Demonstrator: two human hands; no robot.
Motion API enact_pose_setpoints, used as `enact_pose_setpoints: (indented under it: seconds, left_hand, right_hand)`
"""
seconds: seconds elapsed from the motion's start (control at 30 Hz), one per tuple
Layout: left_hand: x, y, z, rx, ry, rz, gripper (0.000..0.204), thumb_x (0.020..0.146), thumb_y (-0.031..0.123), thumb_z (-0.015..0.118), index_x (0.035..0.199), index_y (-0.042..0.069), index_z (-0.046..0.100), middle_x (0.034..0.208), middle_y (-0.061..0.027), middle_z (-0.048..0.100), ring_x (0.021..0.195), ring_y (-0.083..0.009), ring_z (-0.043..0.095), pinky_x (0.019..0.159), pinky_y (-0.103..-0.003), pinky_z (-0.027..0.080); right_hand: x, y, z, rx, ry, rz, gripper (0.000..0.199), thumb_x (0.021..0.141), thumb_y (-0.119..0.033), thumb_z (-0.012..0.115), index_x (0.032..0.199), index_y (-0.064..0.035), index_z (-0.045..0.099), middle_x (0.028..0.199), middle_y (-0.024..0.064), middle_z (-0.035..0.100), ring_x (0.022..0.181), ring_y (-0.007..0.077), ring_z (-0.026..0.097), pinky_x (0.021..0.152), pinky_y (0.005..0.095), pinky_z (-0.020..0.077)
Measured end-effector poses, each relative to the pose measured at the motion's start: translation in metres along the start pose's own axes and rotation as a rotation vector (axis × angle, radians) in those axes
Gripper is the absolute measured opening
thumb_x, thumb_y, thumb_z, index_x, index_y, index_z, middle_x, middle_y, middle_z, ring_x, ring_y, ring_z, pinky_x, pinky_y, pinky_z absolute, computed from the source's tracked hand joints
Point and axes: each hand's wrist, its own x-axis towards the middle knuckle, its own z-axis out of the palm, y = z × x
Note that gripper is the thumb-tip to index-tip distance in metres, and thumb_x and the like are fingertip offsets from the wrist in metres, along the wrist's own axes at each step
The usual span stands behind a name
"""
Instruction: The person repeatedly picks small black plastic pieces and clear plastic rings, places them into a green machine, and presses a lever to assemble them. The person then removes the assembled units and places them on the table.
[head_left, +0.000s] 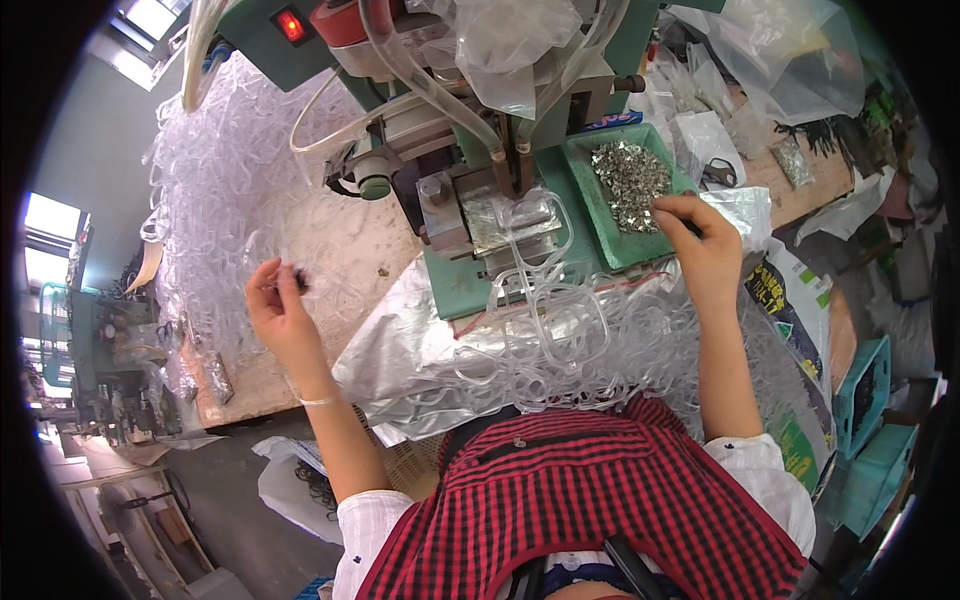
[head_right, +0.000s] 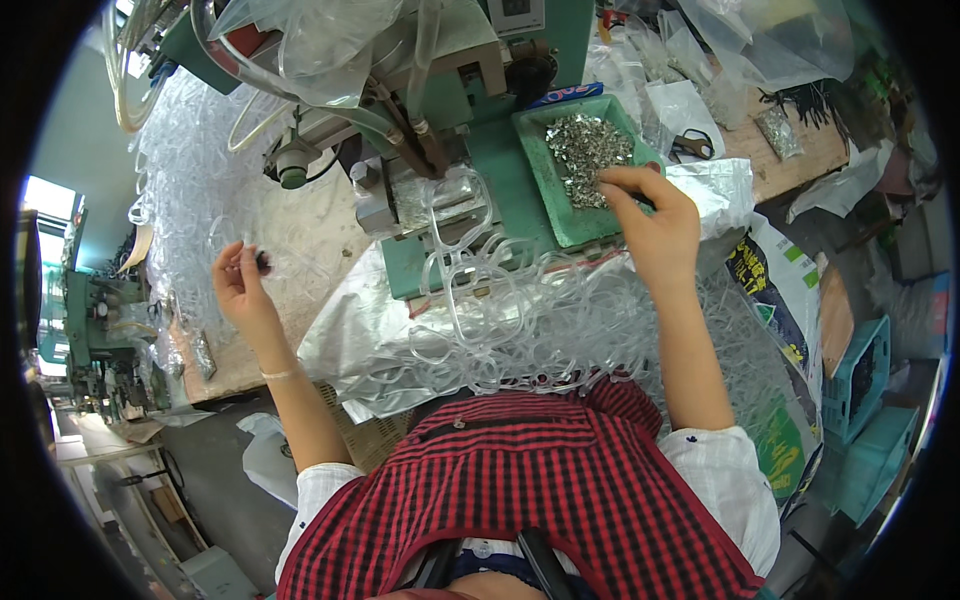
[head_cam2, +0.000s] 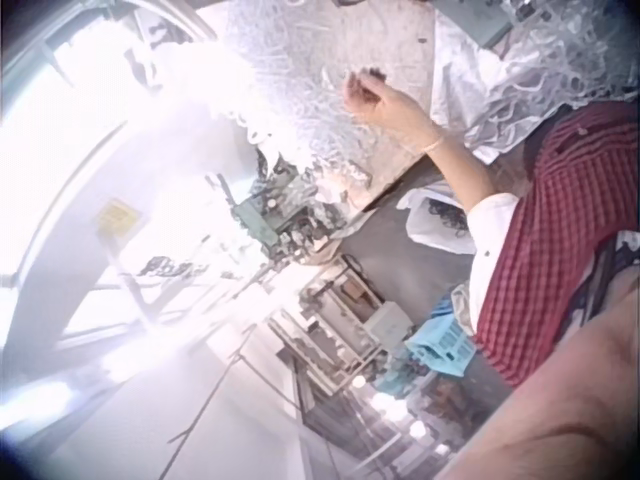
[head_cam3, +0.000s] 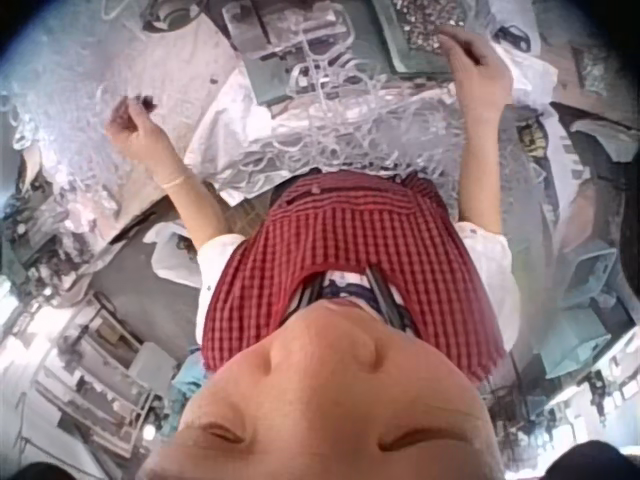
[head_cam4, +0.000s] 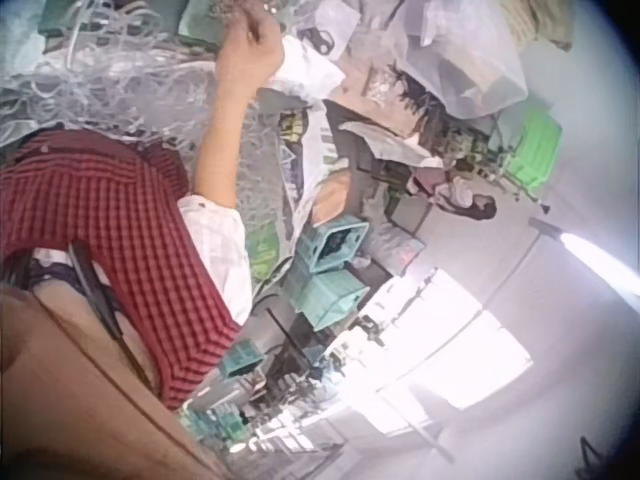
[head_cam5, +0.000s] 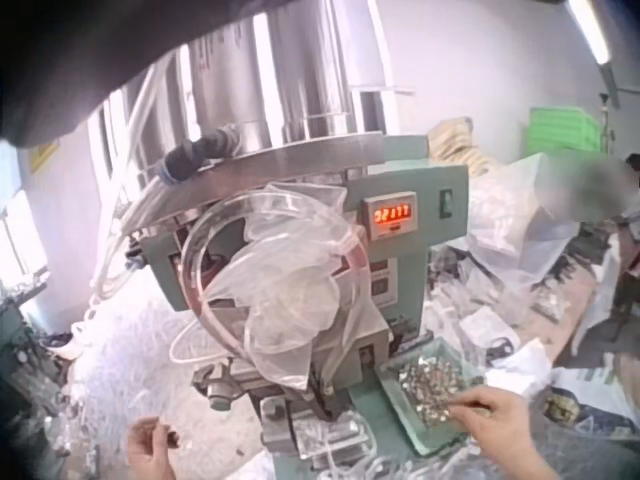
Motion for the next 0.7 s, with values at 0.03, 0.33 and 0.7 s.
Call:
enact_pose_setpoints:
  seconds: [0.03, 0.33, 0.7]
  left_hand:
    - [-0.012, 0.018, 0.012, -0.083, -0.097, -0.03, 0.009, 0.098, 0.005, 0.064, 0.105, 0.001, 0.06, 0.095, -0.009, 0.068, 0.083, -0.0135, 0.065, 0.073, -0.027, 0.054]
    - [-0.096, 0.078, 0.059, -0.764, -0.638, -0.236, 0.011, 0.097, 0.001, 0.06, 0.103, 0.002, 0.05, 0.105, -0.0178, 0.067, 0.086, -0.025, 0.069, 0.074, -0.037, 0.06]
    - [0.008, 0.125, 0.094, -0.696, -0.18, 0.263, 0.012, 0.1, 0.002, 0.058, 0.109, -0.001, 0.052, 0.107, -0.0171, 0.065, 0.094, -0.0231, 0.066, 0.073, -0.042, 0.062]
  right_hand:
    - [0.005, -0.018, 0.007, 0.048, -0.058, -0.012, 0.014, 0.088, -0.005, 0.072, 0.1, -0.0004, 0.075, 0.094, 0.0042, 0.074, 0.09, 0.0107, 0.067, 0.083, 0.0252, 0.051]
    - [0.028, -0.062, 0.091, 0.426, -0.249, -0.223, 0.029, 0.084, 0.001, 0.072, 0.112, 0.0012, 0.064, 0.098, 0.004, 0.07, 0.094, 0.0108, 0.065, 0.085, 0.0267, 0.0504]
    - [0.016, -0.083, 0.105, 0.902, -0.359, 0.102, 0.05, 0.086, -0.002, 0.072, 0.133, -0.0014, 0.055, 0.1, 0.0048, 0.07, 0.094, 0.0099, 0.064, 0.085, 0.0255, 0.0498]
